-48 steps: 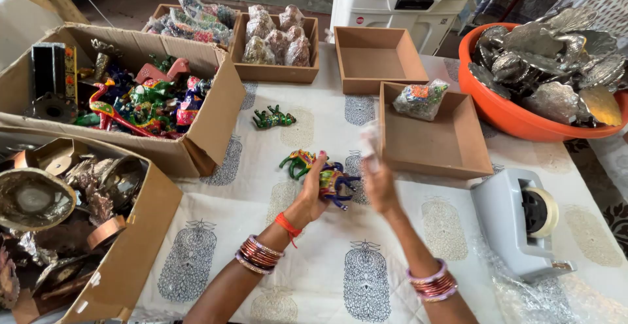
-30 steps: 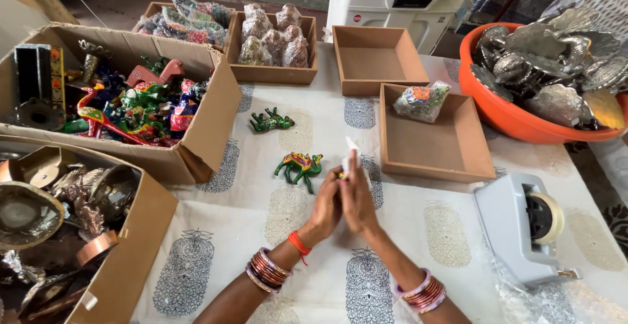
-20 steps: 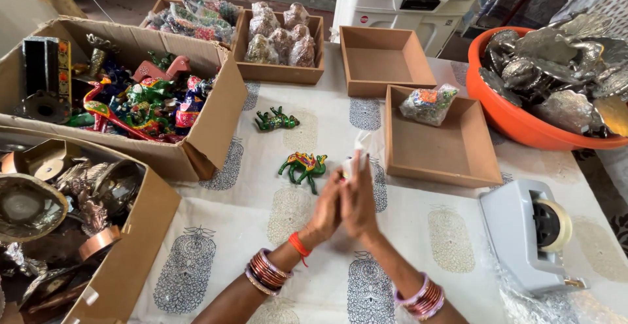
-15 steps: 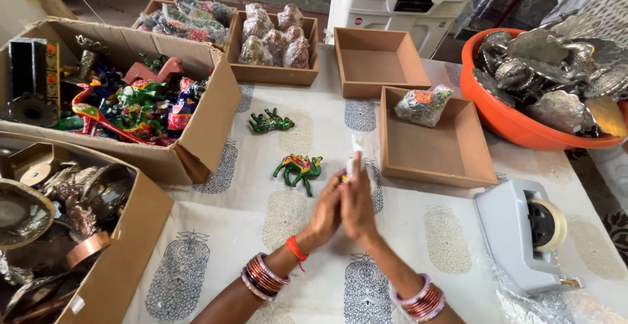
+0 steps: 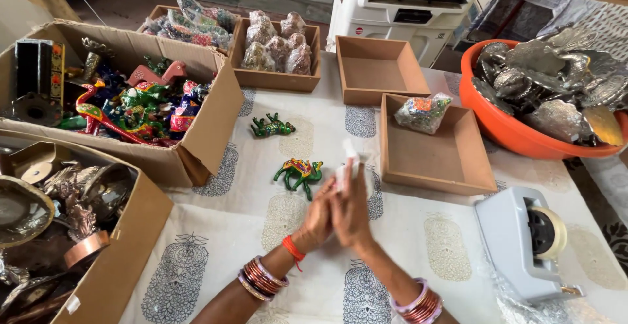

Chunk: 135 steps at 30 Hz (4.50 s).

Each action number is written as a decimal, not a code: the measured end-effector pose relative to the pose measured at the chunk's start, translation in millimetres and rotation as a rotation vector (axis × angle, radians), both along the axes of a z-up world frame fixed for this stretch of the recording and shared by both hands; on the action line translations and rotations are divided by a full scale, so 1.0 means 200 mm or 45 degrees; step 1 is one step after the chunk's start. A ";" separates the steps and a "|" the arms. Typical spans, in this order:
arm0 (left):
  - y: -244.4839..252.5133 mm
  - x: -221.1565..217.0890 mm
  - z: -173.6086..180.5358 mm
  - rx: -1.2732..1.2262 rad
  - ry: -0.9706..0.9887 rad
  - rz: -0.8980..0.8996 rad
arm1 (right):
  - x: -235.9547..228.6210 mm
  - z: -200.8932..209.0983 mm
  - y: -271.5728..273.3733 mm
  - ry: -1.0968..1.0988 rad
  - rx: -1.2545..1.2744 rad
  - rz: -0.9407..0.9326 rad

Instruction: The person is cleaning and organizing small, colorful elephant and camel figurines, placing them into cardboard boxes.

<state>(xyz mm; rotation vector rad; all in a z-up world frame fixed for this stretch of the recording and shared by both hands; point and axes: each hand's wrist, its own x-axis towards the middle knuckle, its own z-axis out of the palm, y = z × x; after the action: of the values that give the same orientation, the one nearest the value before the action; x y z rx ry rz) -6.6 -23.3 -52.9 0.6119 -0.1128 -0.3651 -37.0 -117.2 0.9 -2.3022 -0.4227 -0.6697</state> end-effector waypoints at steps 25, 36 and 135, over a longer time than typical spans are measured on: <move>-0.07 -0.04 -0.06 -0.187 -0.153 -0.087 | -0.04 0.17 -0.13 0.260 0.304 0.051; 0.01 -0.10 0.19 -0.023 0.093 -0.023 | -0.11 0.08 -0.09 -0.115 0.013 0.046; 0.00 -0.10 0.14 0.794 -0.352 0.033 | -0.07 -0.06 -0.15 -0.011 -0.196 0.088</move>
<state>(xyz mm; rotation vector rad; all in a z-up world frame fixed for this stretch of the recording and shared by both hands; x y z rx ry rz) -26.7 -23.2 -25.0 1.2796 -0.2594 -0.2865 -50.6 -147.1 -11.0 -2.4171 -0.5733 -0.6329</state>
